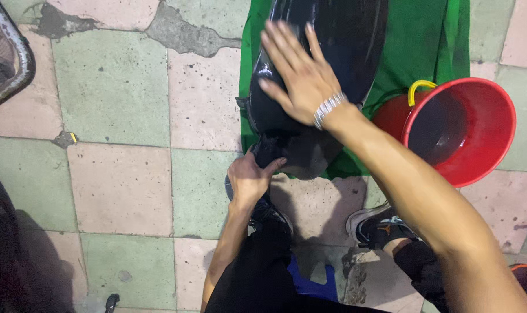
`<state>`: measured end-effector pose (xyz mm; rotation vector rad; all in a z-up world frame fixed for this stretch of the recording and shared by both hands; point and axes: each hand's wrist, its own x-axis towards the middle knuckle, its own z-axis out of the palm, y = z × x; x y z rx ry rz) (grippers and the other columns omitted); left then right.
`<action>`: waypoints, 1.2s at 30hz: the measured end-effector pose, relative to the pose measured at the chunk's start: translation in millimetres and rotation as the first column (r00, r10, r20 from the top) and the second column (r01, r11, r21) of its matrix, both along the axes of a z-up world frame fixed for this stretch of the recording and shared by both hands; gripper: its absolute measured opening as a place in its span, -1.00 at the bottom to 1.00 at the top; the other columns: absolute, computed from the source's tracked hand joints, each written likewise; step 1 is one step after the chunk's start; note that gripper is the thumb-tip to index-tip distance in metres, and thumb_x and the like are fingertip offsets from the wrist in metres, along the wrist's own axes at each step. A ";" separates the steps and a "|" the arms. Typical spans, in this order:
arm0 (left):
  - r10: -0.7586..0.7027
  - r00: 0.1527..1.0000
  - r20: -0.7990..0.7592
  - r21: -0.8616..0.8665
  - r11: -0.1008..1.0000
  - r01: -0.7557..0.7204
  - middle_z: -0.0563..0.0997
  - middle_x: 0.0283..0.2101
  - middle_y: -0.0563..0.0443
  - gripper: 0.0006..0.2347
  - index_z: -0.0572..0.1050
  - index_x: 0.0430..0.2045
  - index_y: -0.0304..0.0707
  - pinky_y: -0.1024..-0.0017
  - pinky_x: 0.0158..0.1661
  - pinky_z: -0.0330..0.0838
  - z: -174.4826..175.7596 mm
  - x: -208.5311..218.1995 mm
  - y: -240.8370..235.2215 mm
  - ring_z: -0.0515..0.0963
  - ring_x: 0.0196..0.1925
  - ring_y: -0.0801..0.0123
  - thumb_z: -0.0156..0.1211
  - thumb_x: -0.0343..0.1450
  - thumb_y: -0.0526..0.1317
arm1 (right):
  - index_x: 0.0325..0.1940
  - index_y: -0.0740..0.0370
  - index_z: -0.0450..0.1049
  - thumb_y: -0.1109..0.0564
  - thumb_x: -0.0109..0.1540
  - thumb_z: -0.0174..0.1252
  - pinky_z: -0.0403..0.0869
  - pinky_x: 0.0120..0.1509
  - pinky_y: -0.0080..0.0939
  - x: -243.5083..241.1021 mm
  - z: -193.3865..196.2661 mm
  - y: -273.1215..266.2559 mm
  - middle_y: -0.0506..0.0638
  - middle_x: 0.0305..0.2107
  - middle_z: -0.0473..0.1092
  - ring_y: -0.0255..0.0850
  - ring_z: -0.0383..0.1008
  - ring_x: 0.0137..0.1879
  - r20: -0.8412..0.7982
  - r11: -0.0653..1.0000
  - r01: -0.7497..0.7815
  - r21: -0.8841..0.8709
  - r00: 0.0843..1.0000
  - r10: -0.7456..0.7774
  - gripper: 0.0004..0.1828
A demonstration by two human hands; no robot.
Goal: The person cleans a black motorcycle fender by hand, repeatedly dipping their hands into a red bucket of water and scrubbing the surface. The fender rests on a green cloth on the floor while the person sits on a small blue stool.
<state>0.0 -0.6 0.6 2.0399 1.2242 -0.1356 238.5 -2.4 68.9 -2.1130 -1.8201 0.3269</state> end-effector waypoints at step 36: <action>0.059 0.995 0.079 -0.105 0.993 -0.050 0.66 -0.48 -0.28 -0.60 0.53 -0.47 -0.19 -0.15 -0.24 0.48 24.7 6.9 8.5 0.67 -0.22 -0.22 0.42 0.21 0.16 | 0.59 0.16 0.04 -0.26 0.33 -0.02 -0.32 0.62 0.39 -122.9 -100.4 -116.5 0.19 0.51 -0.01 0.04 -0.17 0.64 0.065 0.927 0.371 -0.048 0.928 -0.368 -0.17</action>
